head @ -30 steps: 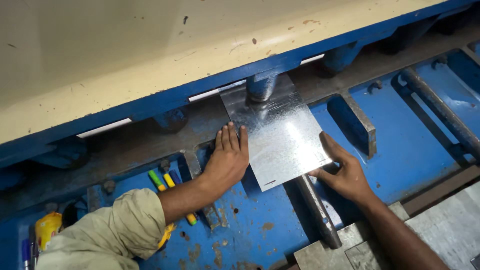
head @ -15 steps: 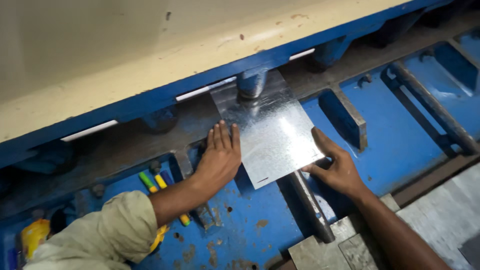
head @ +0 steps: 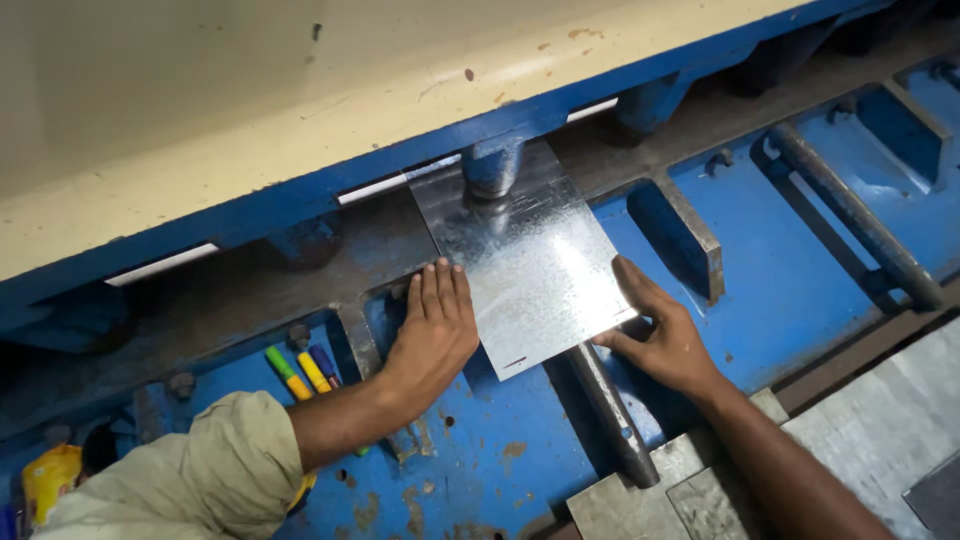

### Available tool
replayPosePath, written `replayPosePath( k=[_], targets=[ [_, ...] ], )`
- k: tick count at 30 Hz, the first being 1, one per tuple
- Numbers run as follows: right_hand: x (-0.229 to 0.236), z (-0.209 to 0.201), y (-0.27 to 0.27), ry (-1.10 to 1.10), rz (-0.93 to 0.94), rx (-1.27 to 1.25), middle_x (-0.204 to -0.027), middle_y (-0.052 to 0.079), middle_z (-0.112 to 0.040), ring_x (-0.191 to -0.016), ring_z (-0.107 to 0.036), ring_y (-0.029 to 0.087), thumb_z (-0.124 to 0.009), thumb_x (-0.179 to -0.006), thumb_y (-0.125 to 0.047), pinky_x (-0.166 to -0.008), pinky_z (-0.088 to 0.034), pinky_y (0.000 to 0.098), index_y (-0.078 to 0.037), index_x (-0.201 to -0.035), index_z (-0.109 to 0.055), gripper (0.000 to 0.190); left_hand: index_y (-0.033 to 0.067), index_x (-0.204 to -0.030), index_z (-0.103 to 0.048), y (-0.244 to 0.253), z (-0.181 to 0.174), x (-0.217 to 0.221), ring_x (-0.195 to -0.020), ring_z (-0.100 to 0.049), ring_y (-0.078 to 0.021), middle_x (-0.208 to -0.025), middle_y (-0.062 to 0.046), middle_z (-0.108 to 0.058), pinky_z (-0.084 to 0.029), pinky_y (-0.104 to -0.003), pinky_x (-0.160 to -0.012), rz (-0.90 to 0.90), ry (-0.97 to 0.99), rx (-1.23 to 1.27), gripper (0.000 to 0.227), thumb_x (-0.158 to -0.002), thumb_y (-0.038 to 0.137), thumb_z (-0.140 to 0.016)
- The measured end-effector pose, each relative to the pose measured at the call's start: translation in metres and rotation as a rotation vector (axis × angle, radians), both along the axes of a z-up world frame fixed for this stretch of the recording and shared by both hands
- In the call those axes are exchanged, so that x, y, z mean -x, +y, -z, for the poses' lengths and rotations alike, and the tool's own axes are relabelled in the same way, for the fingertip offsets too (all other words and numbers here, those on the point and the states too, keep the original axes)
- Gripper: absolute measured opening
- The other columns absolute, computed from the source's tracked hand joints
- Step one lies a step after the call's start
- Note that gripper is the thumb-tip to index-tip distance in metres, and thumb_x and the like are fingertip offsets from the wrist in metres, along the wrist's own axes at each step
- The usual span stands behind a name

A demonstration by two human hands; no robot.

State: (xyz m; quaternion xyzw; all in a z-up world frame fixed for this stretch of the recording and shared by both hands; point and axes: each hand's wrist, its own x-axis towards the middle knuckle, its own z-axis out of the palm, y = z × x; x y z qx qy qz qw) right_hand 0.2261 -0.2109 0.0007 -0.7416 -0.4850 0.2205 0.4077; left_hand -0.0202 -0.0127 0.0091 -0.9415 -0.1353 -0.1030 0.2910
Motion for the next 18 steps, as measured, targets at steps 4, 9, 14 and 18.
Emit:
replayPosePath(
  k=[4,9,14,18],
  targets=[
    [0.003,-0.004,0.001,-0.100,0.019,0.047,-0.165,0.017,-0.031,-0.148,-0.037,0.034,-0.084,-0.071,-0.039,-0.114,-0.041,0.0476,-0.009,-0.156,-0.037,0.102,-0.0160,-0.131,-0.057,-0.001,0.000,-0.001,-0.120,-0.064,-0.0431,-0.129,-0.036,-0.062,-0.051,-0.049,-0.102,-0.007,-0.010,-0.010,0.054,-0.088,0.016,-0.055],
    [0.003,-0.003,0.000,-0.130,0.008,0.034,-0.166,0.017,-0.031,-0.148,-0.039,0.034,-0.083,-0.071,-0.043,-0.114,-0.042,0.0482,-0.009,-0.155,-0.037,0.102,-0.0153,-0.131,-0.058,0.000,0.006,0.000,-0.120,-0.065,-0.0427,-0.128,-0.036,-0.062,-0.051,-0.048,-0.103,-0.001,-0.021,-0.065,0.052,-0.087,0.014,-0.056],
    [0.004,-0.001,-0.002,-0.101,-0.001,0.000,-0.166,0.017,-0.029,-0.148,-0.038,0.034,-0.082,-0.071,-0.043,-0.113,-0.042,0.0488,-0.009,-0.156,-0.035,0.103,-0.0150,-0.129,-0.059,0.001,0.012,-0.003,-0.119,-0.065,-0.0422,-0.127,-0.036,-0.063,-0.053,-0.048,-0.102,-0.002,-0.047,-0.069,0.051,-0.087,0.013,-0.056],
    [0.001,0.001,-0.002,-0.086,0.004,0.012,-0.167,0.016,-0.028,-0.148,-0.038,0.034,-0.082,-0.071,-0.041,-0.113,-0.042,0.0484,-0.010,-0.156,-0.035,0.103,-0.0149,-0.129,-0.060,0.002,0.015,-0.003,-0.118,-0.066,-0.0422,-0.126,-0.036,-0.064,-0.054,-0.047,-0.100,0.001,-0.059,-0.078,0.050,-0.088,0.013,-0.057]
  ],
)
